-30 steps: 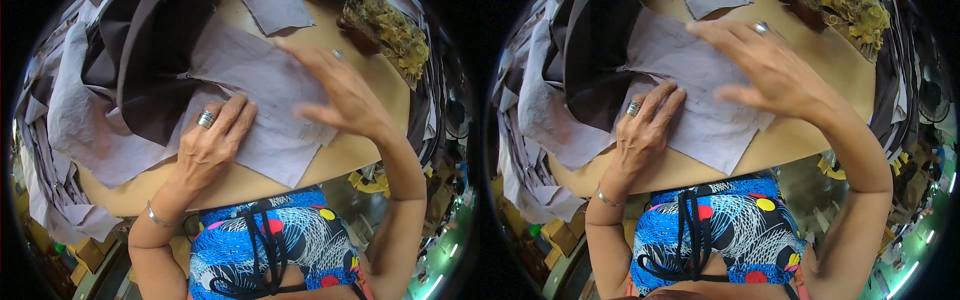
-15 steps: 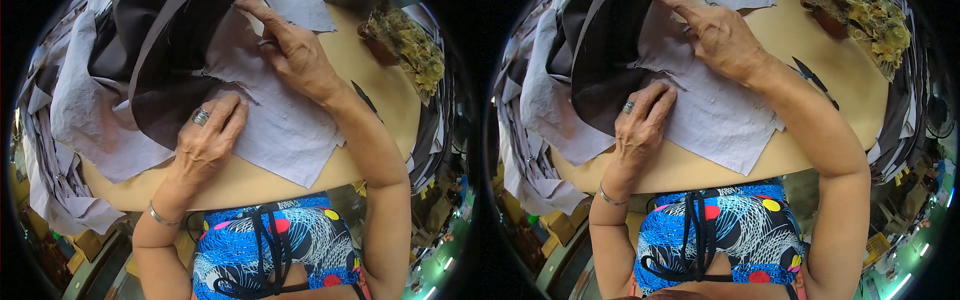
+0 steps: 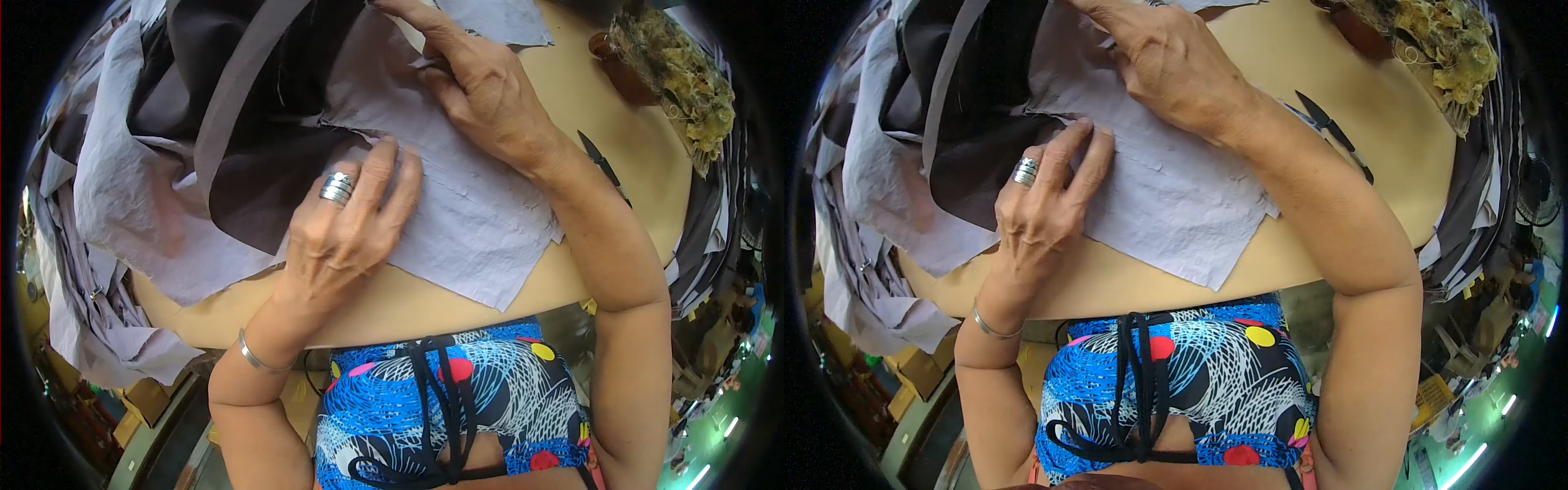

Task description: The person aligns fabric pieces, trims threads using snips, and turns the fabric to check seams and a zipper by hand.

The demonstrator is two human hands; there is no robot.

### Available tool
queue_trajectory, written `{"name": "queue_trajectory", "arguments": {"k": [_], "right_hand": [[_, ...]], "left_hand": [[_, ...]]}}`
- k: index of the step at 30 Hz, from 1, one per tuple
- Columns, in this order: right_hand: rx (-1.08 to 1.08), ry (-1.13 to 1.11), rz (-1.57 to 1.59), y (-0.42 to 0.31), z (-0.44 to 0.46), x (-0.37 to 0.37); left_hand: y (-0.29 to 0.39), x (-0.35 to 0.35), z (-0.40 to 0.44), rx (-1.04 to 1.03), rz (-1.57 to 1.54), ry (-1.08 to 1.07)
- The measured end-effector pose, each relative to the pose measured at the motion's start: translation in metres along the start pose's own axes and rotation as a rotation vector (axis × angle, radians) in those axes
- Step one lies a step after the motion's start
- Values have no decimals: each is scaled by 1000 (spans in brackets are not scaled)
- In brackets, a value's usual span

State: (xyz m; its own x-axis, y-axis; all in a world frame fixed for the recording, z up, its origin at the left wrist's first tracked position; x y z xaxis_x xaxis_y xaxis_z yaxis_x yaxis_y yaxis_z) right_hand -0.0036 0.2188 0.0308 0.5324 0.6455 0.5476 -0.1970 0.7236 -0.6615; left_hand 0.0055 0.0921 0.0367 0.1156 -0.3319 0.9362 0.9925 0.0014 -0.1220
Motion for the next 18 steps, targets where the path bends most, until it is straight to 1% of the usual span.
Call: {"name": "queue_trajectory", "arguments": {"k": [2, 3, 6, 9, 11, 13, 15, 18], "right_hand": [[-75, -46, 62, 5, 0, -3], [-114, -68, 92, 7, 0, -4], [-142, -98, 64, 7, 1, -4], [-78, -62, 53, 4, 2, -2], [-156, -86, 60, 0, 3, 0], [-132, -62, 63, -2, 4, 1], [-5, 9, 61, -1, 2, 2], [-33, -26, 112, 3, 2, -1]], "left_hand": [[7, 2, 2, -44, 74, -31], [9, 2, 3, -36, 36, -77], [8, 2, 0, -69, -40, -28], [2, 2, -6, -24, -101, 46], [2, 0, -9, -13, -76, 62], [2, 0, -9, -7, -58, 52], [4, 1, -6, -7, -48, 17], [6, 1, -4, -32, -36, -34]]}}
Point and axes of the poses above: each hand's wrist, its own z-axis towards the middle knuckle, its own x-axis out of the back of the hand, y = z × x, the point moved 9 cm from there along z, towards the middle knuckle, and after that the axes turned 3 degrees about -x, right-handed, at the moved point
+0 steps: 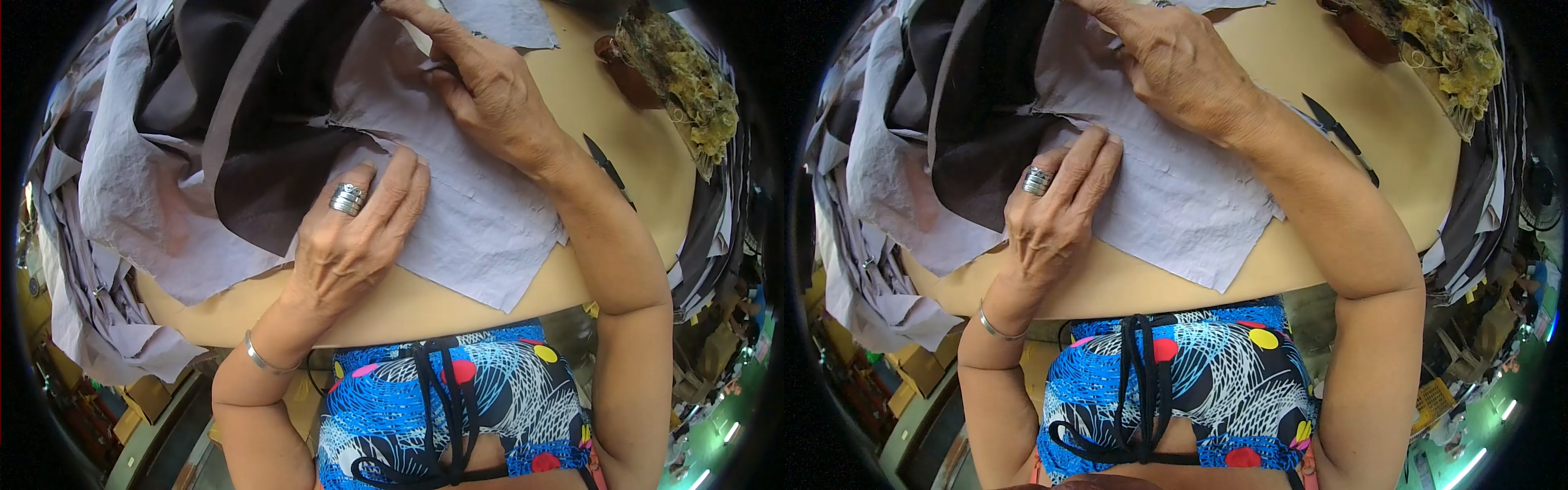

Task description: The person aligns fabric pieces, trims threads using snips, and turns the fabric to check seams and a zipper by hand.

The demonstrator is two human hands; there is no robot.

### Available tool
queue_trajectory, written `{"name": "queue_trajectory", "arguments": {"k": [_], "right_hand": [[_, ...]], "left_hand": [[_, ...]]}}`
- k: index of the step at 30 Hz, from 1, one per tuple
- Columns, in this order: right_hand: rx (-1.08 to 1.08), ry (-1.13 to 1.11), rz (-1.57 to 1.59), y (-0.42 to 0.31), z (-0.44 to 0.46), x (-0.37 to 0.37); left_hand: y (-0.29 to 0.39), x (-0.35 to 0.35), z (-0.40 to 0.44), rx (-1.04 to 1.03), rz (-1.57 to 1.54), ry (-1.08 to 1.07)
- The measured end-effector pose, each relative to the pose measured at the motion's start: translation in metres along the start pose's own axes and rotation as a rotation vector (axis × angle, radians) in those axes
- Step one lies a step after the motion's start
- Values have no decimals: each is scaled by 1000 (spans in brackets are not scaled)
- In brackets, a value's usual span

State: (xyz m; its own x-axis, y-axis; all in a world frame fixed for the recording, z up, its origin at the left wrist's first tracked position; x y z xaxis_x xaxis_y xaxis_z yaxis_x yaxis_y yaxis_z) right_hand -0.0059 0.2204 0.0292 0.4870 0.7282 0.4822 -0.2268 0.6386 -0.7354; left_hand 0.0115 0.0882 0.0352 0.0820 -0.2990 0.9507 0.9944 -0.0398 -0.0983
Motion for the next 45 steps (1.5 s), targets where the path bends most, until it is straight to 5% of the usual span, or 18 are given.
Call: {"name": "queue_trajectory", "arguments": {"k": [6, 10, 15, 30, 33, 36, 40, 45], "right_hand": [[-93, -46, -24, 1, 0, -2], [-112, -38, -57, 6, 0, -3], [-131, -9, -133, -14, 11, 4], [-146, -17, 13, 8, 8, -5], [-116, -26, -129, -11, 9, 1], [182, 141, -504, -40, -3, 15], [139, -168, -211, -60, -27, -22], [305, -123, -264, -66, -46, -26]], "left_hand": [[12, 2, 7, -96, 46, -87], [-7, 3, 2, 84, -171, -80], [-23, 5, -13, 119, -270, 125], [-14, 5, -2, 49, -110, 24], [-9, 7, 0, 0, -130, -2], [-16, 8, -6, 49, -234, 78], [-25, 11, -8, 104, -322, 109], [-50, 12, -14, 270, -378, 179]]}}
Point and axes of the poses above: each hand's wrist, its own z-axis towards the middle knuckle, its own x-axis out of the back of the hand, y = z × x, the point moved 9 cm from there along z, towards the middle knuckle, and after that the axes turned 3 degrees about -x, right-handed, at the moved point
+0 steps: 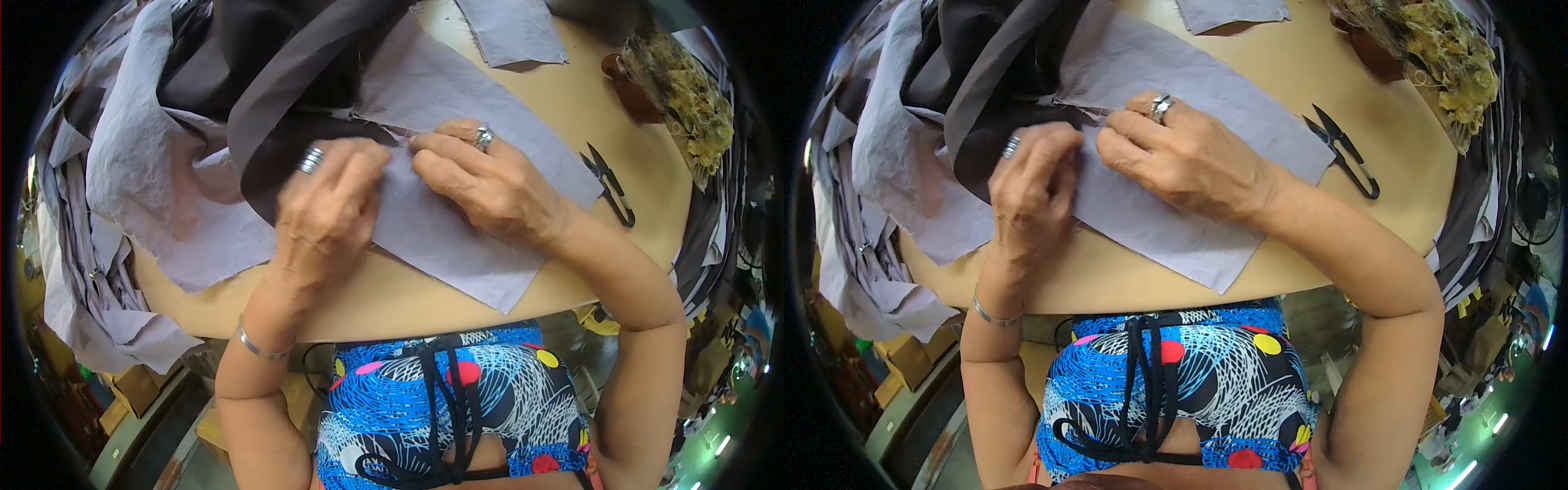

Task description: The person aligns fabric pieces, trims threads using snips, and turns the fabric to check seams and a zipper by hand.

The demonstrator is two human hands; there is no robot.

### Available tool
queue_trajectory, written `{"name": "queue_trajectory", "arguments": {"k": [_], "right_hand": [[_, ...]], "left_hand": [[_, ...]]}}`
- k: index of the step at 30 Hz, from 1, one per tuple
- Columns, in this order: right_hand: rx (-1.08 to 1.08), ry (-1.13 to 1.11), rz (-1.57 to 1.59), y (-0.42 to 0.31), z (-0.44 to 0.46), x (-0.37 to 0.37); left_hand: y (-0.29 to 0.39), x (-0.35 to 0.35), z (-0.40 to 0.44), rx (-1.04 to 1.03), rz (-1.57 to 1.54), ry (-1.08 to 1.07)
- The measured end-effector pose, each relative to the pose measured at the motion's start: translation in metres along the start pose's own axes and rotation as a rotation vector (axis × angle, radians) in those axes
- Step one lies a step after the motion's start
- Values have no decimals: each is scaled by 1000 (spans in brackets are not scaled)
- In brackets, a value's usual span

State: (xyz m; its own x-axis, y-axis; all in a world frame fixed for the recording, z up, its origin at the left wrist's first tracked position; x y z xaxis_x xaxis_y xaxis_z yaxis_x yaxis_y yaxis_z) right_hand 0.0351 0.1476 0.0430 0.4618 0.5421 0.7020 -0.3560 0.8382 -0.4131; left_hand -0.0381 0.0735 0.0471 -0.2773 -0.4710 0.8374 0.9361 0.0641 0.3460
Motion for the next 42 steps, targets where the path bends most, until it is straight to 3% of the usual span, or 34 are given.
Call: {"name": "queue_trajectory", "arguments": {"k": [2, 6, 9, 17, 21, 23, 26, 29, 30, 31, 34, 37, 40, 42], "right_hand": [[-8, -7, 13, -1, -2, 1], [37, -18, -196, -4, -2, -7], [46, -60, -225, -4, 0, -8], [91, -32, -299, -11, -3, -12], [46, -35, -231, -8, -2, -9], [20, -17, -166, -6, 0, -6], [-180, -82, 77, 16, 2, -4], [-314, -27, -106, 35, 20, 9], [-223, 167, -237, 36, 30, 22], [-286, 139, -227, 48, 35, 19], [-422, 84, -172, 73, 39, 13], [-466, 92, -66, 87, 38, 3], [-370, 130, -194, 77, 35, -1], [-380, 145, -37, 78, 35, 0]], "left_hand": [[-14, 4, 2, 130, -6, 20], [-19, 6, 7, 67, 82, 64], [-26, 6, 7, 166, 86, 61], [-24, 9, 17, 78, 121, 19], [-2, 10, 20, -91, 91, 66], [3, -2, 14, -85, 80, -32], [3, -8, 4, -143, 110, -24], [4, -7, 2, -152, 99, 14], [5, -6, 2, -154, 94, 35], [5, -4, 3, -159, 88, 55], [0, 2, 13, -20, 84, 112], [-8, -5, 20, 72, 111, -58], [-14, -10, 22, 91, 45, -79], [-15, -12, 24, 91, -10, -72]]}}
Point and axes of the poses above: each hand's wrist, its own z-axis towards the middle knuckle, its own x-axis out of the back of the hand, y = z × x, the point moved 9 cm from there along z, towards the middle knuckle, and after that the axes turned 3 degrees about -x, right-handed, at the moved point
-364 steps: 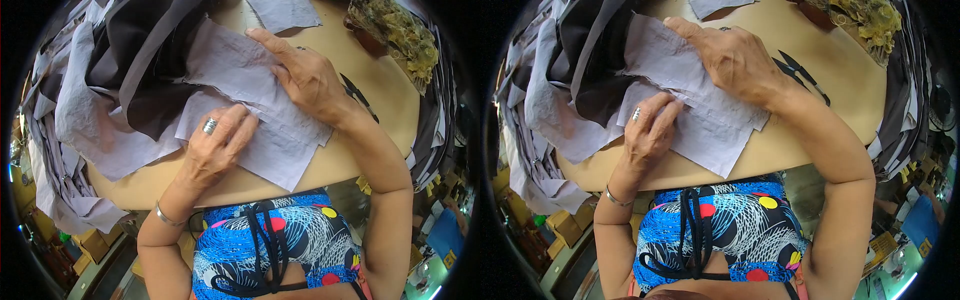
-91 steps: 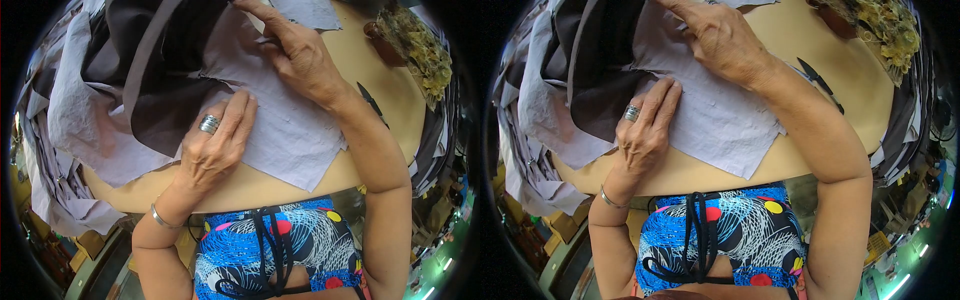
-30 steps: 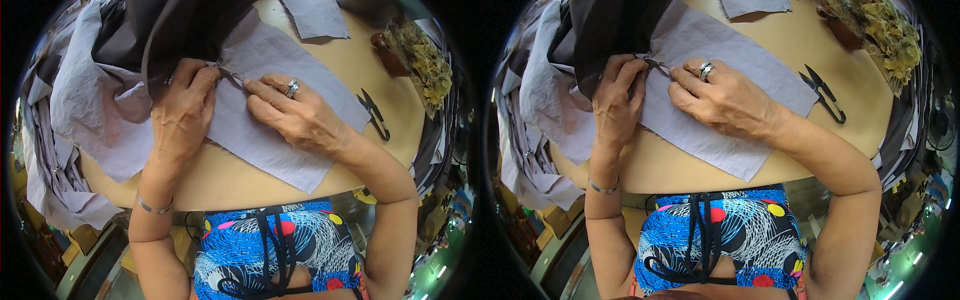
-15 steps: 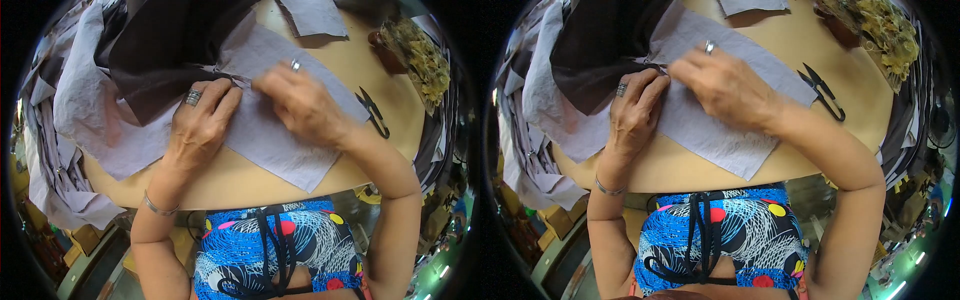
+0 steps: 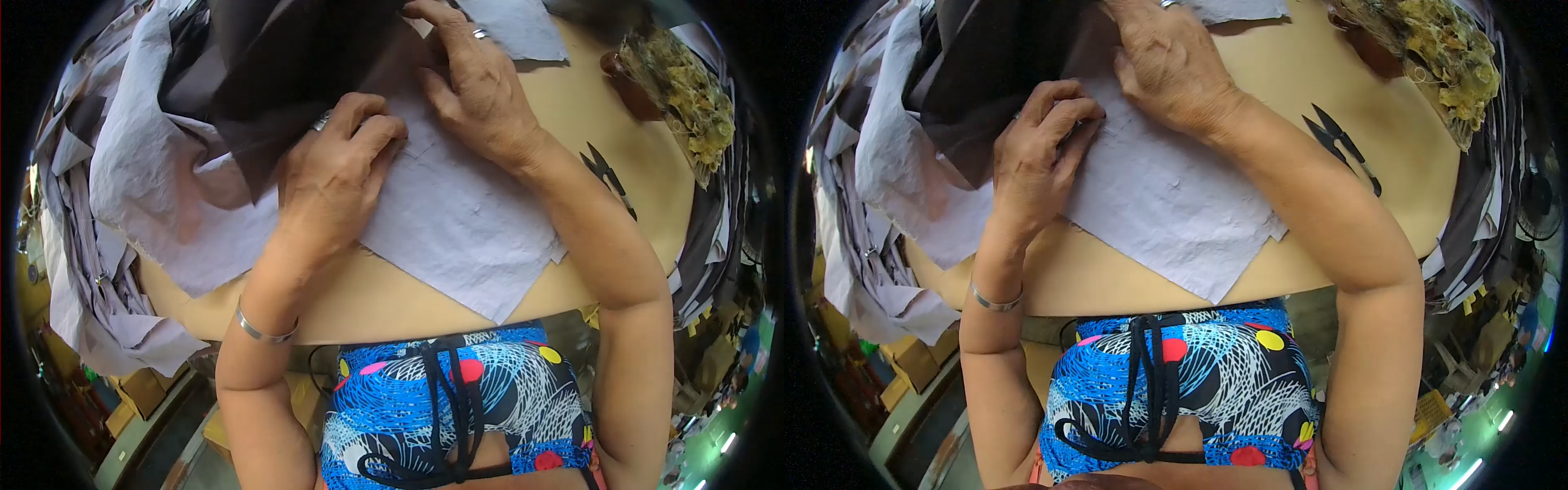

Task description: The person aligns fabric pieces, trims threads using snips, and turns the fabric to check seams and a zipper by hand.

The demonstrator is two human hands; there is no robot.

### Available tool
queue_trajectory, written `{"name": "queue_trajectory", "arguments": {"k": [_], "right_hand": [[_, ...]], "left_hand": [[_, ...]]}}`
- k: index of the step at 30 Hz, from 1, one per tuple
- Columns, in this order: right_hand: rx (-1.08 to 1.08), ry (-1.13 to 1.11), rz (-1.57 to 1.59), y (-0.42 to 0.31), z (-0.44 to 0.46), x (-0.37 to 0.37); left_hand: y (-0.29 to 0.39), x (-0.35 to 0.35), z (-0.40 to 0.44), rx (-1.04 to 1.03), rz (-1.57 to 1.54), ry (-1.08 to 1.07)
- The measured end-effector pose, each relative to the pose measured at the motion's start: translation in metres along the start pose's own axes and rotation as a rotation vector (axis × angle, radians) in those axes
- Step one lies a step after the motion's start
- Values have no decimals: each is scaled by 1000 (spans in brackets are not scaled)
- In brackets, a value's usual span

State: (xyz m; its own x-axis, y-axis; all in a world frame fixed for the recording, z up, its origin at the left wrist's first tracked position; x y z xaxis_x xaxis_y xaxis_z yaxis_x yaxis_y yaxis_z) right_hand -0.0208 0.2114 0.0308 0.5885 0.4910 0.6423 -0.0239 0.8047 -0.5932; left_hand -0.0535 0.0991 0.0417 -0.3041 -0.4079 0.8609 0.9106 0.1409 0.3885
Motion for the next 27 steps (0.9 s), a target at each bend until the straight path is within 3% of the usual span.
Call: {"name": "queue_trajectory", "arguments": {"k": [2, 5, 7, 8, 12, 14, 16, 19, 21, 24, 27], "right_hand": [[-21, -16, 94, 2, 0, 0], [-22, -1, 157, 4, 0, 0], [28, 59, 201, 3, 2, 5], [-45, 19, 177, 6, 2, 5], [-348, -207, 39, 13, 5, 7], [-339, -228, 38, 15, 3, 3], [-164, -122, 129, 7, 5, 4], [-233, -159, 168, 5, 4, 3], [-46, -73, 102, 1, 4, 1], [-59, -56, 130, 1, 1, 1], [-86, -60, 150, -2, 2, 4]], "left_hand": [[-3, -1, -3, -4, -48, 13], [-18, -6, -8, 127, -381, 14], [-15, 3, -10, 133, -329, 113], [-13, 8, -12, 136, -303, 162], [7, 9, -28, -202, 13, 109], [9, 9, -29, -220, 55, 122], [11, 8, -29, -212, 86, 125], [10, 9, -27, -173, 104, 109], [8, 9, -24, -161, 111, 99], [10, 9, -15, -151, 141, 37], [18, 5, -12, -382, 249, 70]]}}
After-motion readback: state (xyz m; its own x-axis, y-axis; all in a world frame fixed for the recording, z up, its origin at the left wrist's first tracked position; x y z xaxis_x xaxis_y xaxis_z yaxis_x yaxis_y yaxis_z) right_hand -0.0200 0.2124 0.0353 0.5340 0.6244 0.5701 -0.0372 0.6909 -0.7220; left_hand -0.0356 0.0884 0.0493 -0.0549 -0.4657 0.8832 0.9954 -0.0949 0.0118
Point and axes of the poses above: each hand's wrist, its own z-axis towards the middle knuckle, its own x-axis out of the back of the hand, y = z × x, the point moved 9 cm from there along z, towards the middle knuckle, and after that the axes turned 3 degrees about -x, right-handed, at the moved point
